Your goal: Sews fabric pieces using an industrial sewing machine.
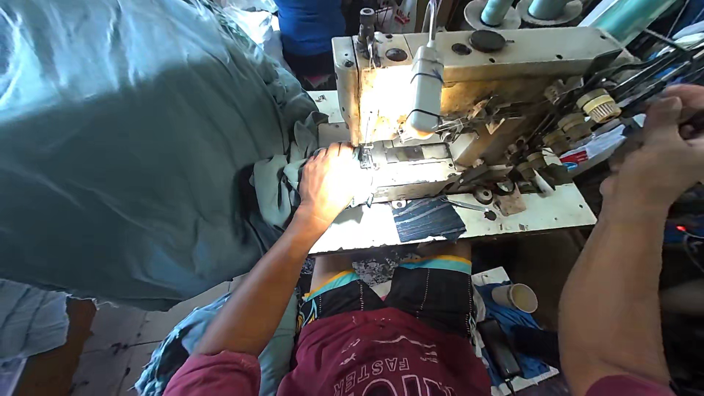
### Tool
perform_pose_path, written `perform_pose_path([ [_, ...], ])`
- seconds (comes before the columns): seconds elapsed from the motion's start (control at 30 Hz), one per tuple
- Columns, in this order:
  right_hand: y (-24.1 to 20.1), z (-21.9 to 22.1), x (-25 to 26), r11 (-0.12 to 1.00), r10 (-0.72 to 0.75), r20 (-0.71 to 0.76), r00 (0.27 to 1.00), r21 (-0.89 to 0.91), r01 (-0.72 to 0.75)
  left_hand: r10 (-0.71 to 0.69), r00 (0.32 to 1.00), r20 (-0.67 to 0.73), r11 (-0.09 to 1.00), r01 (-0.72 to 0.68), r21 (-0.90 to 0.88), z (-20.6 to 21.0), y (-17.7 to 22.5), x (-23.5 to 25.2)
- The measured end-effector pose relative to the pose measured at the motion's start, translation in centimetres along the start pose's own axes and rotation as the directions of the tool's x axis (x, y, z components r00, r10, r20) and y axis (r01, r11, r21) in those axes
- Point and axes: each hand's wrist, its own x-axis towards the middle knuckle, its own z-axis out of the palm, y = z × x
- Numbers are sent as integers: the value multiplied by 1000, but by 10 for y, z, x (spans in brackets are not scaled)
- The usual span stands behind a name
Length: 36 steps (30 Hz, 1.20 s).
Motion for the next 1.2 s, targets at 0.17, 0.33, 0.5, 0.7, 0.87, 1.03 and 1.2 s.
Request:
perform_pose_path([
  [0.17,14,21,42,918,36,419,907,346,-196,-27,999,24,1000,27,-2,-2,3,0],
  [0.33,15,18,63,919,158,473,867,250,-304,-33,999,11,999,33,3,1,2,0],
  [0.5,-44,41,54,873,484,213,849,-46,-486,-59,998,-21,998,59,5,2,5,0],
  [0.7,-29,50,76,968,102,467,878,155,-196,-84,996,-41,996,84,-9,7,2,-1],
  [0.87,-22,59,64,872,291,254,922,327,-365,-129,990,-55,991,128,-27,7,5,-2],
  [1.03,3,57,68,879,208,238,949,380,-288,-121,993,-8,992,120,-35,1,6,-1],
  [1.2,12,54,73,910,147,251,957,345,-230,48,980,195,998,-39,-47,-18,-16,20],
])
